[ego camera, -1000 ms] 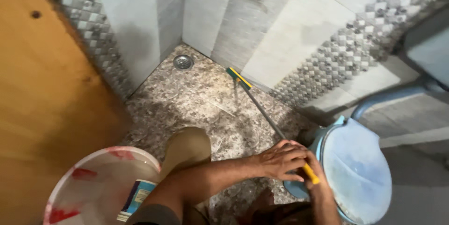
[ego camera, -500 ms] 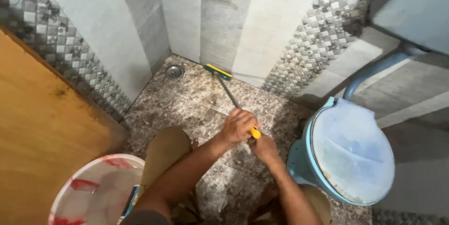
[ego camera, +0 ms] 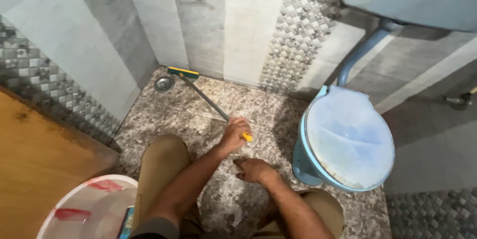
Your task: The person cleans a bathroom by assembling a squeegee tool, applying cleaning liquid from a bottle into a bucket, scrubbing the walls and tiled floor with the squeegee, and pouring water to rinse surfaces.
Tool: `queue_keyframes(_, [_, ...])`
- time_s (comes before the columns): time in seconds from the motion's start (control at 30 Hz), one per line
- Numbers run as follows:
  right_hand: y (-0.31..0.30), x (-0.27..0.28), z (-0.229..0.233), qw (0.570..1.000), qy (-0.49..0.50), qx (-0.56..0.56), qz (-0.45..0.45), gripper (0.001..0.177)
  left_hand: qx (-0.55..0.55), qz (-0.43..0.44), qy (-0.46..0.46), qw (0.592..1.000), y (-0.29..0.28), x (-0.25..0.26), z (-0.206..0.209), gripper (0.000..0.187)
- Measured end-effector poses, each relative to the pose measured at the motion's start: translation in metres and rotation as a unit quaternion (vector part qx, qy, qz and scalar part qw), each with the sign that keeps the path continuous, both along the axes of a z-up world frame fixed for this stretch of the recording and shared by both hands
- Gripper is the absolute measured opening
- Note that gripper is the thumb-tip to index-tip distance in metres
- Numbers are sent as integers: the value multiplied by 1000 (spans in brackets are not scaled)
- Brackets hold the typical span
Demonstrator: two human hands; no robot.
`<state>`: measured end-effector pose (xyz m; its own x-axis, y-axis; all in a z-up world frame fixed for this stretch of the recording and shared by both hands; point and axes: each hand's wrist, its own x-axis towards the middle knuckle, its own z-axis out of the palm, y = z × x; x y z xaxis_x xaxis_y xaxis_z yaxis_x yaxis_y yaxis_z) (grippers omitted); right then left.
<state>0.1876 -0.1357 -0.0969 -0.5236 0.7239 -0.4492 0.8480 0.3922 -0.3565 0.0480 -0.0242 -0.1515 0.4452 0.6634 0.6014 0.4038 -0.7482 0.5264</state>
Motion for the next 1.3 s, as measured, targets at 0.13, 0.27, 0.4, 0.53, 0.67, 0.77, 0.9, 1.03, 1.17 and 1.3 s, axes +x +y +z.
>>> queue_keyframes(0.13, [-3, 13, -43, 997, -50, -63, 20, 63, -19, -113, -37, 993, -41, 77, 31, 25])
queue_keyframes(0.27, [-15, 48, -104, 999, 6, -37, -16, 63, -25, -186, -79, 979, -98, 118, 86, 28])
queue_keyframes(0.4, [-17, 56, -119, 994, 80, -32, -64, 61, -14, -218, -160, 963, -118, 140, 134, 36])
queue_keyframes(0.53, [-9, 45, -94, 988, 126, -18, -90, 60, -49, -202, -216, 954, -115, 131, 145, 34])
queue_keyframes(0.67, [-1, 28, -38, 985, 129, -32, -114, 59, -31, -218, -289, 932, -83, 73, 130, 24])
queue_keyframes(0.77, [0, 14, 1, 1000, -11, -18, 8, 62, -93, -138, -400, 901, -56, -4, 119, 13])
queue_keyframes(0.9, [-5, 10, 20, 1000, -18, -4, 25, 58, -141, 43, -516, 844, 8, -128, 124, 30])
queue_keyframes(1.03, [-8, 5, 12, 999, -19, 0, 42, 59, -103, 57, -686, 718, 60, -206, 125, 37])
queue_keyframes(1.17, [-4, -3, 2, 997, -40, -41, 48, 65, -122, 170, -712, 671, 73, -168, 113, 24])
queue_keyframes(1.3, [-4, -12, 0, 997, -63, -29, 46, 66, -165, 51, -571, 802, 42, -48, 98, 23])
